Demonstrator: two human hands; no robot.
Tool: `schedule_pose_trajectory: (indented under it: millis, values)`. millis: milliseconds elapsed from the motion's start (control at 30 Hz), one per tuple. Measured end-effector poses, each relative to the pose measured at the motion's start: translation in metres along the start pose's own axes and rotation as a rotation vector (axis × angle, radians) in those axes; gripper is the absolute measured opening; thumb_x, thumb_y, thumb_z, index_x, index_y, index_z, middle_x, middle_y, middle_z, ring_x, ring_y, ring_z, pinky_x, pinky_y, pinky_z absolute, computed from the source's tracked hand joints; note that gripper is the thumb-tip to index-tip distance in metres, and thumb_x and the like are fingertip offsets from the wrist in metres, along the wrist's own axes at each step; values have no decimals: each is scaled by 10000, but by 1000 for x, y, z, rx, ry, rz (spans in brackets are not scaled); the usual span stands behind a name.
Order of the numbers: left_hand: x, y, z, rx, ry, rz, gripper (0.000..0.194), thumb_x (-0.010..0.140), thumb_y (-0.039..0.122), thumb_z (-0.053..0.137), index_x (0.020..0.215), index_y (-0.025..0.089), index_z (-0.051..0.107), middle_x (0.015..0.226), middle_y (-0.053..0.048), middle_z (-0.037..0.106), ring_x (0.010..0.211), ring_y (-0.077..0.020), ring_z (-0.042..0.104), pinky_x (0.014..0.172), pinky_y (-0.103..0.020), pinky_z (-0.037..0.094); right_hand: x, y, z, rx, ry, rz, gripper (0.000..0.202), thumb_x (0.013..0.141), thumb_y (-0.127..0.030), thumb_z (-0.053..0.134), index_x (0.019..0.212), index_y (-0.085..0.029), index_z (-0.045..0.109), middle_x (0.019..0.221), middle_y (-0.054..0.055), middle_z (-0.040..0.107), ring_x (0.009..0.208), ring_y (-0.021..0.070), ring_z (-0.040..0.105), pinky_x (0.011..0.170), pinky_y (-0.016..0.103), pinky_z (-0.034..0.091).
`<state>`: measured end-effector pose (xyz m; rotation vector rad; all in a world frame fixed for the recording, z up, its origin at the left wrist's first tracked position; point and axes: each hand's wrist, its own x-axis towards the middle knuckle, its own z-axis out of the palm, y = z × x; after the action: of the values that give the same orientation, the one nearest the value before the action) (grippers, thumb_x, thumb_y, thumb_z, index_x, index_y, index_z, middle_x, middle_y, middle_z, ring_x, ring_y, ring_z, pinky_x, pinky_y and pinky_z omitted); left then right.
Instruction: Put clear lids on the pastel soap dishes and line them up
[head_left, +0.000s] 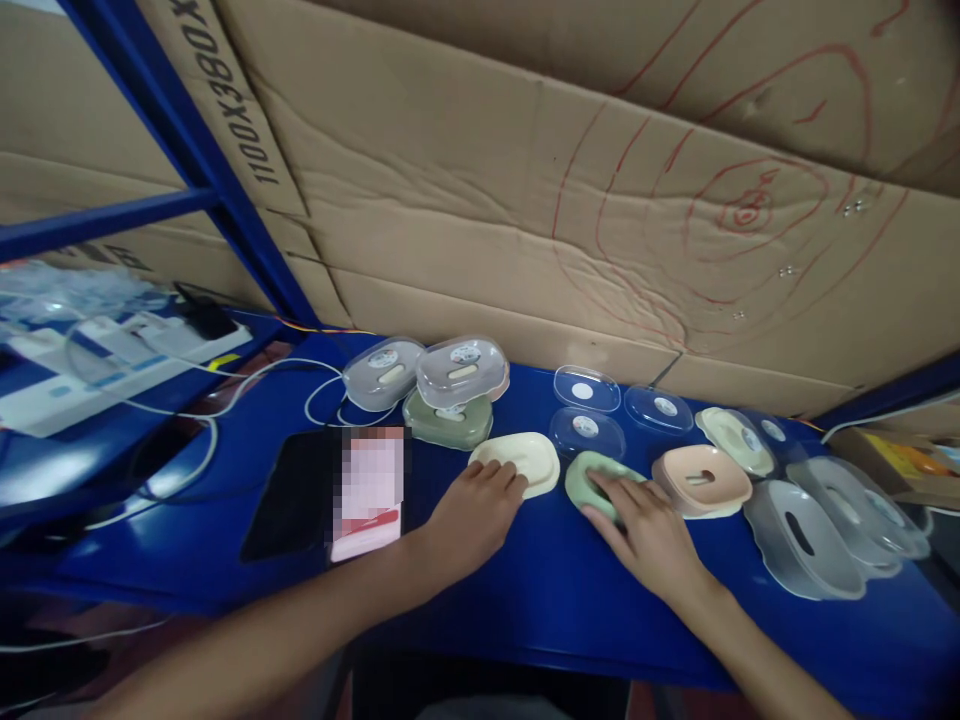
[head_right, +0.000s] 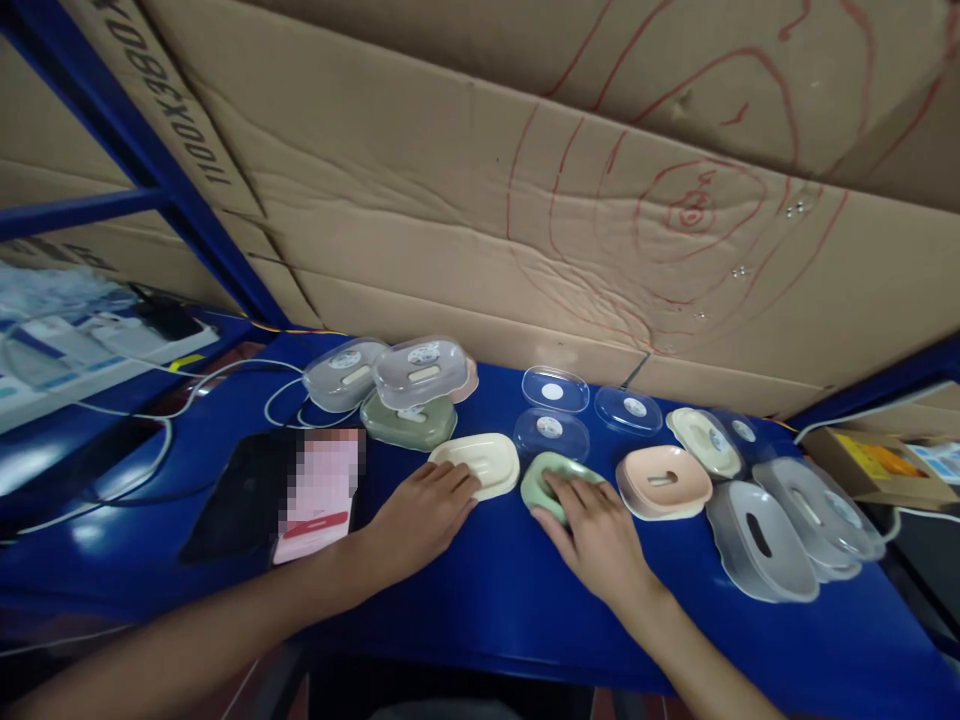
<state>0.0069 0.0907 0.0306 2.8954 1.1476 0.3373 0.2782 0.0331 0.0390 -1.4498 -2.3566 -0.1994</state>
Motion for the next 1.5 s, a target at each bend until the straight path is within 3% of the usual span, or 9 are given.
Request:
schedule_pose_trajectory:
  millis: [133, 267, 367, 500, 833, 1033, 1133, 1333, 1500]
  values:
    - [-3, 3, 1, 17, 29, 171, 64, 1017, 195, 622, 1030, 179, 683, 1030, -75, 704, 980, -264, 677, 954, -452, 512, 17, 1, 4, 56, 22, 77, 403, 1123, -414, 484, 1422, -178, 616, 1290, 141, 762, 1112, 298, 746, 919, 456, 564]
    - [-5, 5, -7, 30, 157, 352, 51, 1041, 242, 634, 1039, 205, 668, 1098, -68, 695, 1014, -244, 660, 934, -416, 495, 29, -16, 12, 121, -38, -35, 417, 1119, -352, 475, 1481, -178, 587, 1307, 152, 747, 1181, 297, 717, 976, 479, 565]
    - [-5, 5, -13, 34, 227, 327, 220, 1026, 278, 673, 1239, 230, 643, 1277, -95, 679, 1187, -276, 631, 1068, -459, 458, 27, -24, 13, 152, -61, -190, 420, 1098, -340, 527, 1471, -157, 593, 1361, 163, 720, 1245, 294, 683, 1060, 499, 543]
    - [-2, 5, -14, 18, 158, 346, 424, 1039, 366, 651, 1420, 199, 562, 1436, -119, 634, 1359, -297, 568, 1206, -495, 391, 18, -22, 6, 116, -65, -282, 460, 1063, -453, 611, 1398, -139, 638, 1425, 180, 691, 1329, 323, 643, 1145, 558, 500]
    - [-1, 1, 2, 55, 118, 291, 282, 1035, 214, 601, 1309, 147, 616, 1246, -111, 712, 1176, -274, 671, 1113, -453, 480, 13, -13, 20, 119, -90, -349, 424, 1087, -174, 511, 1501, -118, 585, 1531, 138, 634, 1481, 259, 550, 1224, 469, 507]
    - [-3, -1, -9, 111, 53, 104, 108, 968, 213, 643, 1071, 181, 650, 1151, -110, 703, 1124, -322, 667, 1052, -549, 504, 14, 23, 41, 98, 11, 74, 592, 1114, -262, 443, 1694, -283, 328, 1708, 124, 422, 1620, 337, 324, 1248, 685, 380]
    - [-5, -4, -8, 105, 49, 0, 160, 937, 153, 629, 1093, 185, 640, 1220, -122, 684, 1212, -346, 638, 1065, -584, 503, 14, 34, 50, 28, 22, 203, 587, 1100, -335, 498, 1674, -330, 377, 1627, 129, 522, 1538, 399, 435, 1173, 741, 410]
    - [-4, -6, -2, -10, 75, -15, 288, 941, 107, 617, 1215, 193, 605, 1336, -140, 635, 1283, -325, 632, 1085, -507, 545, 18, 33, 41, 172, 168, 251, 498, 1108, -330, 490, 1605, -323, 494, 1447, 124, 629, 1356, 303, 587, 1142, 563, 516]
    - [-1, -7, 4, -131, 211, -27, 648, 937, 187, 724, 1519, 224, 441, 1624, -210, 435, 1491, -391, 502, 1171, -560, 513, 18, 9, 36, 263, 149, 68, 499, 1084, -284, 562, 1578, -338, 517, 1450, 112, 639, 1378, 294, 591, 1145, 546, 541]
